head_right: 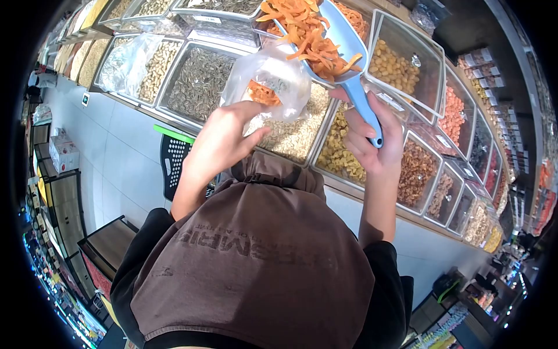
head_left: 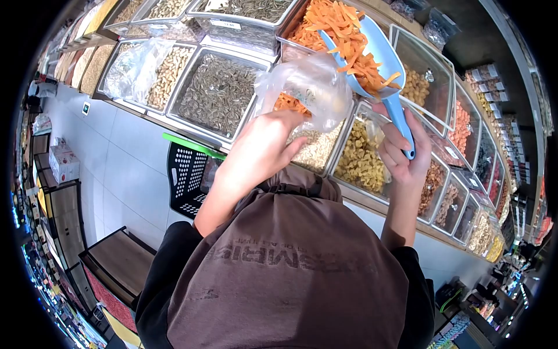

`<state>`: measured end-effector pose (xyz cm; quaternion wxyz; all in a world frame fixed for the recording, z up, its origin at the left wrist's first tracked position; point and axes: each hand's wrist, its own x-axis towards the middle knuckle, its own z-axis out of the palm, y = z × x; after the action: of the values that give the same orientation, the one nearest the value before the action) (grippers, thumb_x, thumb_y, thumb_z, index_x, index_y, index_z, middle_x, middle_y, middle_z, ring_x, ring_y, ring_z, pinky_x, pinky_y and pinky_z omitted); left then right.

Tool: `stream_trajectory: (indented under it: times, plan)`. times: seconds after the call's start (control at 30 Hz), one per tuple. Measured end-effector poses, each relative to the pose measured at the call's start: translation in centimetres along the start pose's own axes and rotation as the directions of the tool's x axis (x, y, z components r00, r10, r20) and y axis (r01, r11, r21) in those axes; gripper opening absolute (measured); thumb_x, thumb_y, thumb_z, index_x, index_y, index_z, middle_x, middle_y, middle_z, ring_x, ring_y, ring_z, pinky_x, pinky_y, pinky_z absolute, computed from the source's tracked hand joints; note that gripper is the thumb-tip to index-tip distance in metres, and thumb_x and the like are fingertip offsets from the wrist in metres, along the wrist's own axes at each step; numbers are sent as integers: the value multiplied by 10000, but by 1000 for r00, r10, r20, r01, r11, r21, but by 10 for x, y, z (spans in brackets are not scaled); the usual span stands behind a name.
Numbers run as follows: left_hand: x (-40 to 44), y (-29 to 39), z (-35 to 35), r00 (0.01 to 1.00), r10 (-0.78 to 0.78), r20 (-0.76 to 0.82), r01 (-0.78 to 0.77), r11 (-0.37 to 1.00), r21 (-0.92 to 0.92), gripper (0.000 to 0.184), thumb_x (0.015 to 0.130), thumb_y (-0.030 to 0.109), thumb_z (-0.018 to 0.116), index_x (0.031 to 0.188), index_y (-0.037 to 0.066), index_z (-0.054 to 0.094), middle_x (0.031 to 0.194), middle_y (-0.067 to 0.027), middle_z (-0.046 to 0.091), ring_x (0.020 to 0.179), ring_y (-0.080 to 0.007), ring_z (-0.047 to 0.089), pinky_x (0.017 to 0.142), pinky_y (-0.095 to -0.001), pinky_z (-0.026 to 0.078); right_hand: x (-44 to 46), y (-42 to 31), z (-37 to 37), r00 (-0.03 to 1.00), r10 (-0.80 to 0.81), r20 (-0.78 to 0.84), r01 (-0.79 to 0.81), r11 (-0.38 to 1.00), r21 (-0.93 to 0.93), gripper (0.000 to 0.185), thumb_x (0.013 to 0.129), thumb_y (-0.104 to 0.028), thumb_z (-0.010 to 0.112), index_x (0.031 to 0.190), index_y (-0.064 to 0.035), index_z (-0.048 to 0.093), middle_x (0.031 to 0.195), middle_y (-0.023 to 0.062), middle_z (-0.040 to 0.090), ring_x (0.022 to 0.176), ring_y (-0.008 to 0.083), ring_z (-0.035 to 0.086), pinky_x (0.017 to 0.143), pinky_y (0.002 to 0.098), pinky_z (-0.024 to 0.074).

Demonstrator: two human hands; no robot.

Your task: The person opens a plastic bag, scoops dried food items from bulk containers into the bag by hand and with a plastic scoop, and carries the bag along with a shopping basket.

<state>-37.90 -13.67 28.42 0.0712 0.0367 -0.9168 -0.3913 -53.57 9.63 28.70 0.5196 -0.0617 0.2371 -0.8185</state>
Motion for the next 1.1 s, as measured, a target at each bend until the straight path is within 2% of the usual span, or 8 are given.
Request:
stream_trajectory:
  times: [0.2,0.3,0.33,0.4,0.5,0.63,0.77,1.1]
  plan:
    - [-1,3,-12,962,95,258,27,902,-431,174,845,111,710,953,-23,687,964,-133,710,905,-260,684,789,-335,540,-13,2,4,1000,20,-19,-19,1000,7,570,1065,-276,257,1389,193,276,581,-10,401,313,51,231,303,233,194]
    - [9,-12,-9,888,-35,-458,-71,974,-213,211,836,139,725,1003,12,699,1127,-141,673,1054,-242,634,866,-321,509,-22,3,4,999,29,-20,-29,999,18,568,1065,-275,252,1383,195,276,584,-7,409,312,55,230,302,232,198]
    - [14,-20,-11,812,23,-583,39,995,94,312,809,209,740,1025,-11,691,1086,-167,677,1006,-300,647,862,-372,510,-24,3,3,999,38,-14,-38,999,7,564,1064,-274,252,1376,195,283,579,-6,411,311,54,232,302,231,199]
    - [19,-23,-12,801,4,-599,150,967,207,329,807,239,744,998,-24,695,990,-180,694,917,-300,671,824,-365,520,-29,2,1,999,47,-7,-47,999,-7,561,1063,-273,252,1368,196,291,573,-6,414,311,53,233,302,231,200]
    - [18,-46,-10,920,-275,-278,284,959,-9,277,850,234,715,954,-22,702,765,-163,686,685,-240,676,665,-337,525,-32,0,1,998,59,18,-58,995,-76,552,1058,-265,258,1345,204,311,561,-6,418,310,48,245,298,229,200]
    - [29,-63,0,870,-431,-240,316,860,-401,222,943,191,627,905,-11,712,516,-67,580,399,-72,498,406,-263,362,-33,-5,9,992,124,25,-116,972,-205,539,1042,-245,318,1280,235,378,528,-15,398,322,41,259,301,225,198]
    - [40,-77,5,834,-506,-218,207,655,-727,228,964,207,621,913,16,734,529,66,508,411,2,361,378,-193,253,-36,-6,7,974,228,1,-220,940,-261,528,1021,-235,387,1239,243,438,512,-15,382,336,38,261,311,222,200]
    - [49,-63,1,821,-528,-215,149,563,-813,258,972,222,608,921,19,759,488,74,466,414,-11,358,418,-204,280,-36,2,14,896,352,-271,-431,840,-331,498,1001,-227,416,1223,211,500,512,-27,351,337,34,235,319,220,166]
